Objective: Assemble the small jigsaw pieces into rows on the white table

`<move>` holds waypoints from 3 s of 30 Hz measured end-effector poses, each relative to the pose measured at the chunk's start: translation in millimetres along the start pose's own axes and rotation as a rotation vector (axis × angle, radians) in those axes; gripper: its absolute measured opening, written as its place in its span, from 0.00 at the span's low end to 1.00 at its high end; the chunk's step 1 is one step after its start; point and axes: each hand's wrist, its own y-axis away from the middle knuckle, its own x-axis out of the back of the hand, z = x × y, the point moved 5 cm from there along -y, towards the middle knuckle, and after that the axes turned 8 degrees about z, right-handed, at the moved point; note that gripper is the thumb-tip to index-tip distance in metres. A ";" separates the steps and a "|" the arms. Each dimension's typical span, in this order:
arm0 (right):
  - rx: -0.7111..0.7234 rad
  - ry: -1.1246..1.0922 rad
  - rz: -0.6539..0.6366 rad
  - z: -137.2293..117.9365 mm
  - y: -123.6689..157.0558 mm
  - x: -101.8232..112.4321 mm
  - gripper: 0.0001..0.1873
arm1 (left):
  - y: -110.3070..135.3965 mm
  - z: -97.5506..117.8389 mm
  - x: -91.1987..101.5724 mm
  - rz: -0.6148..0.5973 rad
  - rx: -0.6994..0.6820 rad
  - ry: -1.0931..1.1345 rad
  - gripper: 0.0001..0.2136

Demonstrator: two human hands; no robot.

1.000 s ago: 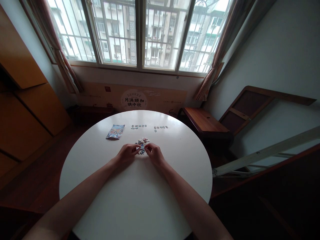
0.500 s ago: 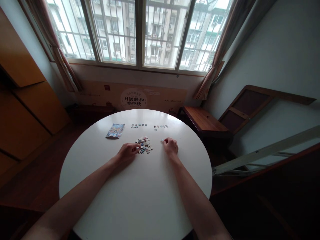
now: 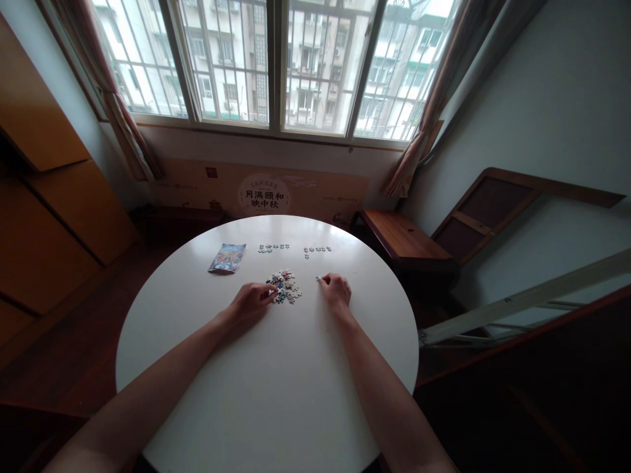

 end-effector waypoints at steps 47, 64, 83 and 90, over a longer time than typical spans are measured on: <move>0.133 0.220 -0.126 -32.8 -40.1 -56.0 0.27 | 0.1 0.7 -0.6 -0.029 0.013 0.007 0.10; 0.195 0.235 -0.162 -34.4 -37.8 -56.5 0.26 | -0.3 0.8 -1.1 -0.030 0.017 0.015 0.09; 0.080 -0.112 0.059 -30.9 -35.0 -31.8 0.19 | -0.6 2.2 -1.6 -0.025 0.008 -0.017 0.09; 0.042 -0.319 -0.186 -30.2 -13.6 -24.9 0.13 | -1.0 2.2 -2.2 -0.037 0.013 -0.017 0.09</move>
